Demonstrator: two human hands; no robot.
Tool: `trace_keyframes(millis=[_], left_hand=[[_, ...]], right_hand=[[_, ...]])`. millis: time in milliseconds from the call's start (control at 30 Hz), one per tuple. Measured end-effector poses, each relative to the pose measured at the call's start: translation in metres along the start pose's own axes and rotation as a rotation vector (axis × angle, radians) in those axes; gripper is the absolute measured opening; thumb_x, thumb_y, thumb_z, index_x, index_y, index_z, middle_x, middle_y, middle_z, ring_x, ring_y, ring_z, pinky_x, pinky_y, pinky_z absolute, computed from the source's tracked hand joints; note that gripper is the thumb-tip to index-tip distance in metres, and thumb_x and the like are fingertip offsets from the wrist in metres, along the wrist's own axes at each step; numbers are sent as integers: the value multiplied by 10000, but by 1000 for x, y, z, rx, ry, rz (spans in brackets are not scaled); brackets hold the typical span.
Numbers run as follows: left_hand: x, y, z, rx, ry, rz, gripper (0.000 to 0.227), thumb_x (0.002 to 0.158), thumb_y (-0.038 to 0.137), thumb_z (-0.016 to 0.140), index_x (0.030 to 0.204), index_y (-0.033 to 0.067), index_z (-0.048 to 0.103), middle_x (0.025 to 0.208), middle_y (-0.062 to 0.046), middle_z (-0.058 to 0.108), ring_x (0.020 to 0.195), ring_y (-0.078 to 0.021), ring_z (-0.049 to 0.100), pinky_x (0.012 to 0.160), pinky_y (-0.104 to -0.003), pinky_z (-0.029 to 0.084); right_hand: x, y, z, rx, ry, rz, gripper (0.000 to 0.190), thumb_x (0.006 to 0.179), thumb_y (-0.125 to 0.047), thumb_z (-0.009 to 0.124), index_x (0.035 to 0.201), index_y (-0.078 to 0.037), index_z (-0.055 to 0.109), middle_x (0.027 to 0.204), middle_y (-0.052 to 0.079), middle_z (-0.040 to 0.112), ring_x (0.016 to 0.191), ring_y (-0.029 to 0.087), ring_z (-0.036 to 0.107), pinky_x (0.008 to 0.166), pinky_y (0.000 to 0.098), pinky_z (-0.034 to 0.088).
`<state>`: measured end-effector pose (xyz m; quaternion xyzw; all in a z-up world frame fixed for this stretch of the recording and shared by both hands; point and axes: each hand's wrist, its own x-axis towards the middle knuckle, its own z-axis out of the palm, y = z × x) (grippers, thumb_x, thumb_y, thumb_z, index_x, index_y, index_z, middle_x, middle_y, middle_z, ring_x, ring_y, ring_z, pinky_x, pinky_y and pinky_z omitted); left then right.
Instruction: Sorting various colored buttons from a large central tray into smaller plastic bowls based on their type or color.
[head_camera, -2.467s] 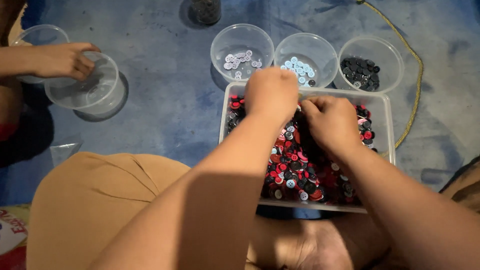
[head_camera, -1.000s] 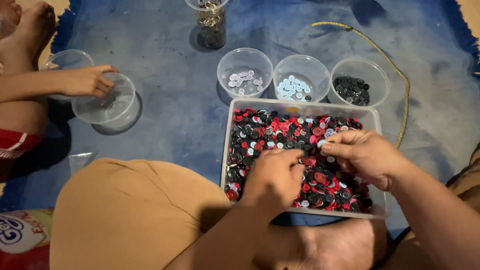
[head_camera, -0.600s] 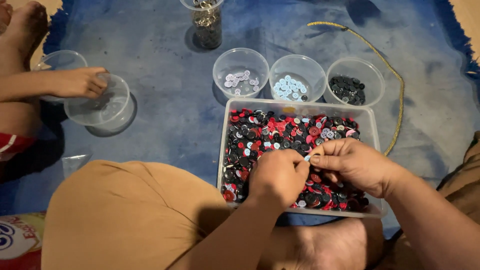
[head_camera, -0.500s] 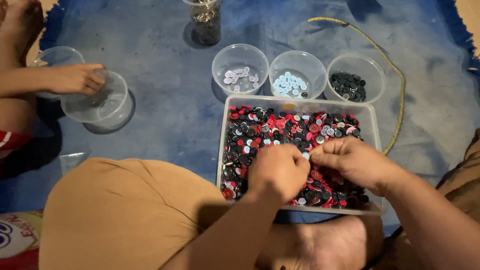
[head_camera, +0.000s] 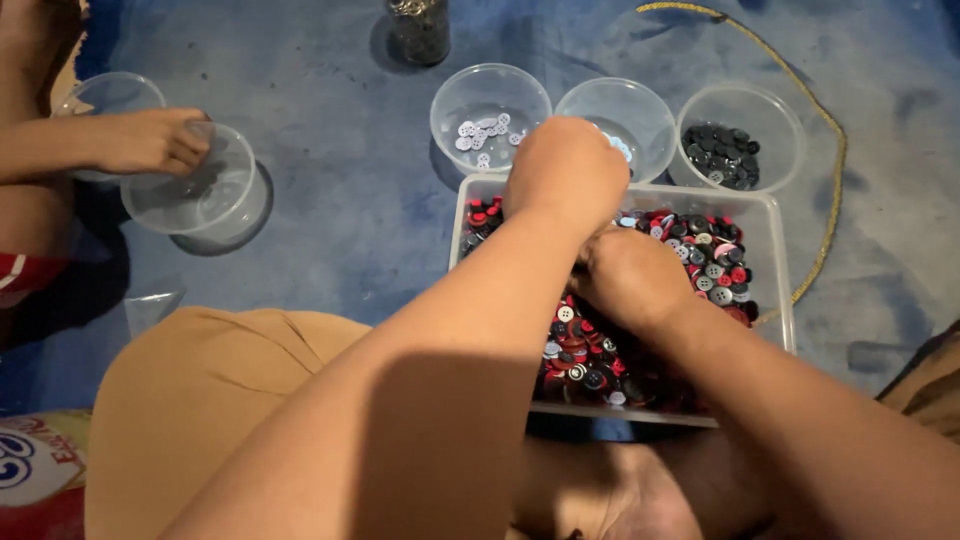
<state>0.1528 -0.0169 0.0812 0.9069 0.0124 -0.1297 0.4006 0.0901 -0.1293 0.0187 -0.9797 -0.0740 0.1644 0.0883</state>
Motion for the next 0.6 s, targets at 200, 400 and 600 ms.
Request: trace_keyframes(millis=[200,400,600], left_hand=[[-34,-29,-7,312,-231,-53,335,958,184,496,1076,6,754,1080,-170,763,1156,-388,698,956,-558,575],[-51,-66,10,534,-260,64,360,932,65,442,1082,-11,760,1093,-210,749,1103,-440,701,914,-599,576],[-48,-88,43,662,-97,93,243,898,123,576,1042,50,757,1132,-138,701,1028,-334,649,881,-483,533]], right_hand=[[8,21,14,128,-29,63,125,785,-322,759,890,-267,801,972,7,765,998,293,736,877,433,591],[-15,33,5,610,45,265,104,798,-248,760,874,-194,806,786,53,756,821,225,725,754,385,545],[-15,37,-61,887,33,268,63,908,7,726,947,10,775,764,131,734,638,186,649,570,285,484]])
